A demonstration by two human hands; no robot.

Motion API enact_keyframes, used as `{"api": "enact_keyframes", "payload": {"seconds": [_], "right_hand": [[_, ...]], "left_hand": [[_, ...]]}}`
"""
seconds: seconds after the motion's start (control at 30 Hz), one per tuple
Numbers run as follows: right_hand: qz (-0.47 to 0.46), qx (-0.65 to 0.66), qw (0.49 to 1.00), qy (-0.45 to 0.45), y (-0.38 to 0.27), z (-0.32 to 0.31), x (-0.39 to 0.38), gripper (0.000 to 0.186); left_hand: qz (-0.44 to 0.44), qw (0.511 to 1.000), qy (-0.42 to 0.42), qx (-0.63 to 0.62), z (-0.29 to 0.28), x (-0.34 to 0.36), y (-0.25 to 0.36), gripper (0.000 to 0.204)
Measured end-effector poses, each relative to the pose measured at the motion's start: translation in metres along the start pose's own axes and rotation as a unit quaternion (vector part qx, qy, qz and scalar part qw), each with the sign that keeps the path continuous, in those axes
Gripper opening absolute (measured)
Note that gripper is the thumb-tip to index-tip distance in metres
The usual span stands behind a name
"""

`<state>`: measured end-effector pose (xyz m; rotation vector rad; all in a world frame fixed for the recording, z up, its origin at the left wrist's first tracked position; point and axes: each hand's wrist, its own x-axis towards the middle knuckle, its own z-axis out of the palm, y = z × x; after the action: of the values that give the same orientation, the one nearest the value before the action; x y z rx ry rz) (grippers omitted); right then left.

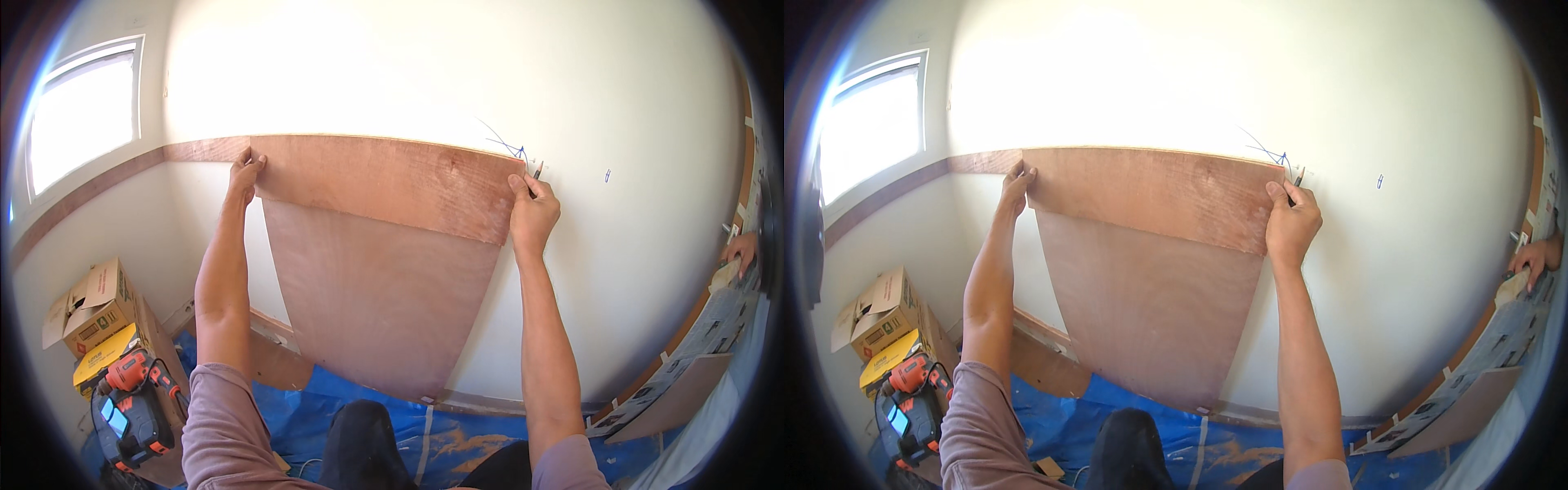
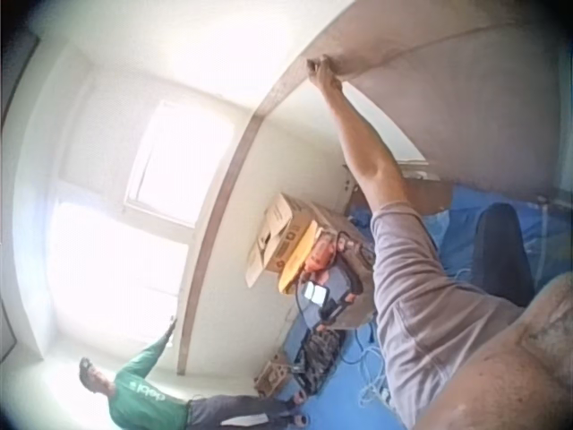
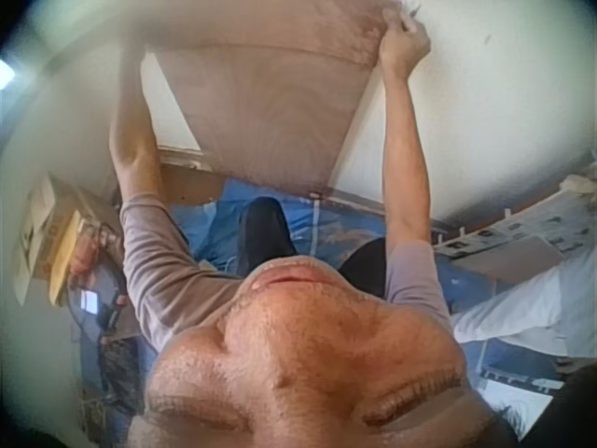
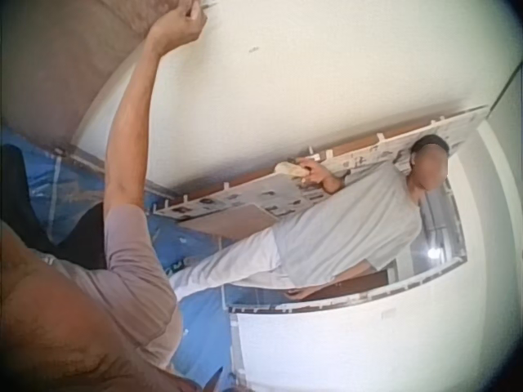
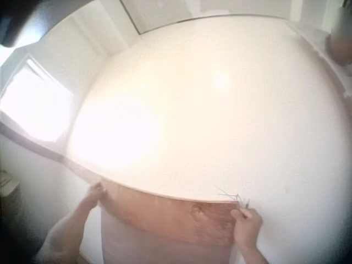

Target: The person positions a large wooden panel against a curved wall, marks it with a pencil, and sands the edges with a sanding block. Another person is present in the room.

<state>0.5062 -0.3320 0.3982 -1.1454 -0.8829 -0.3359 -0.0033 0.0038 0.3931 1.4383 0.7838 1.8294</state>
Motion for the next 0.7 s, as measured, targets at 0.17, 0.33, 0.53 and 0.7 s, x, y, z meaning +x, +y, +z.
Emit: {"api": "enact_keyframes", "payload": {"seconds": [0.17,0.33,0.53,0.7], "right_hand": [[-0.022,-0.004,1.0,-0.002,-0.002,0.0,0.0,0.03],[-0.025,-0.026,0.999,-0.004,-0.005,-0.002,-0.003,0.03],[-0.04,0.005,0.999,-0.002,-0.002,-0.002,-0.003,0.031],[-0.043,0.02,0.999,0.006,0.006,0.001,-0.001,0.032]], "left_hand": [[0.007,1.0,-0.008,-0.004,-0.005,0.006,-0.005,0.085],[0.006,0.999,-0.034,-0.024,-0.008,0.007,-0.005,0.086],[0.001,1.0,-0.019,0.001,-0.01,0.014,-0.01,0.087],[0.023,0.999,-0.04,0.006,-0.018,0.027,-0.022,0.084]]}}
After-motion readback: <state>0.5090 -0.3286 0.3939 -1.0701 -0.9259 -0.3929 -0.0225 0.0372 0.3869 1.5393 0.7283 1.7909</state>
